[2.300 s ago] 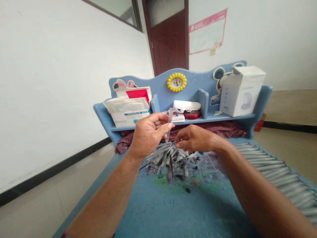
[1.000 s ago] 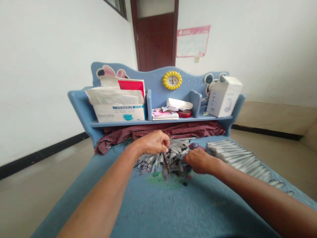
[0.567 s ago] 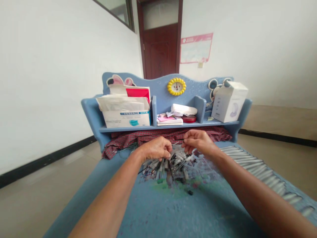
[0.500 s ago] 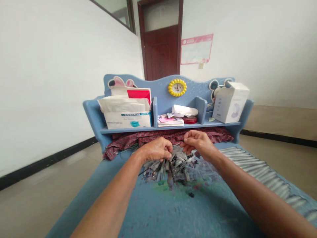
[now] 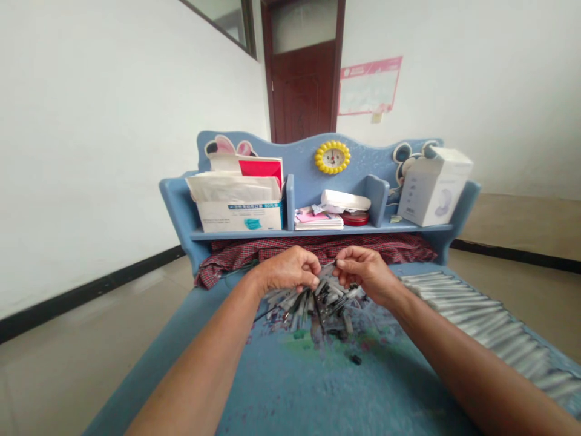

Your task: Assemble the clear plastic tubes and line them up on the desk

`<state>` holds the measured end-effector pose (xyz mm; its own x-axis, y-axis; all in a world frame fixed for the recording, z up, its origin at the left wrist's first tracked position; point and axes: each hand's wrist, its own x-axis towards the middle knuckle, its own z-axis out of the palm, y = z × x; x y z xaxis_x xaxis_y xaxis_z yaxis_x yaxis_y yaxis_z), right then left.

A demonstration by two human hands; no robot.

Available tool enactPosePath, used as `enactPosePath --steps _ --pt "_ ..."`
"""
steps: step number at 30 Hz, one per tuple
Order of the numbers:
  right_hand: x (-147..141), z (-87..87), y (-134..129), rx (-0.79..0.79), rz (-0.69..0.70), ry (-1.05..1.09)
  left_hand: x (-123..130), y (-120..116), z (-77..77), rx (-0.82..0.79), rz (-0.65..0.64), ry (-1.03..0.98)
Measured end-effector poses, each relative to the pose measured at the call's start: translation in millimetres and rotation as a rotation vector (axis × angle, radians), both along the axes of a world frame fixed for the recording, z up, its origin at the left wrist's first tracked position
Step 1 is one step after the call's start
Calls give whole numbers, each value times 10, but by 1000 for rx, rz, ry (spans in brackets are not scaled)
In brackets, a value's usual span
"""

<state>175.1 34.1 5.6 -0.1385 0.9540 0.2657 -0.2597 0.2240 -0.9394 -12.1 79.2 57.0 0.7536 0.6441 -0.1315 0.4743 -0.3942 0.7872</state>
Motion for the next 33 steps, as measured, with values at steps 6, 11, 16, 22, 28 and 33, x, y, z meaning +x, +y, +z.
enactPosePath --steps 6,11,16,22,28,33 --pt "-15 -17 -7 -17 65 95 -8 -13 19 0 -34 -29" --pt "-22 -50 6 -16 78 114 -8 -33 36 -4 -51 -21" --pt "-6 -23 -11 42 54 24 -8 -52 50 -30 -60 -23" --pt "98 63 -29 101 45 -238 -7 -47 35 -57 -82 -22" --pt "183 41 10 154 22 -441 9 -42 12 -66 -72 3" --pt "196 57 -5 166 39 -559 12 -1 -24 -53 -77 46"
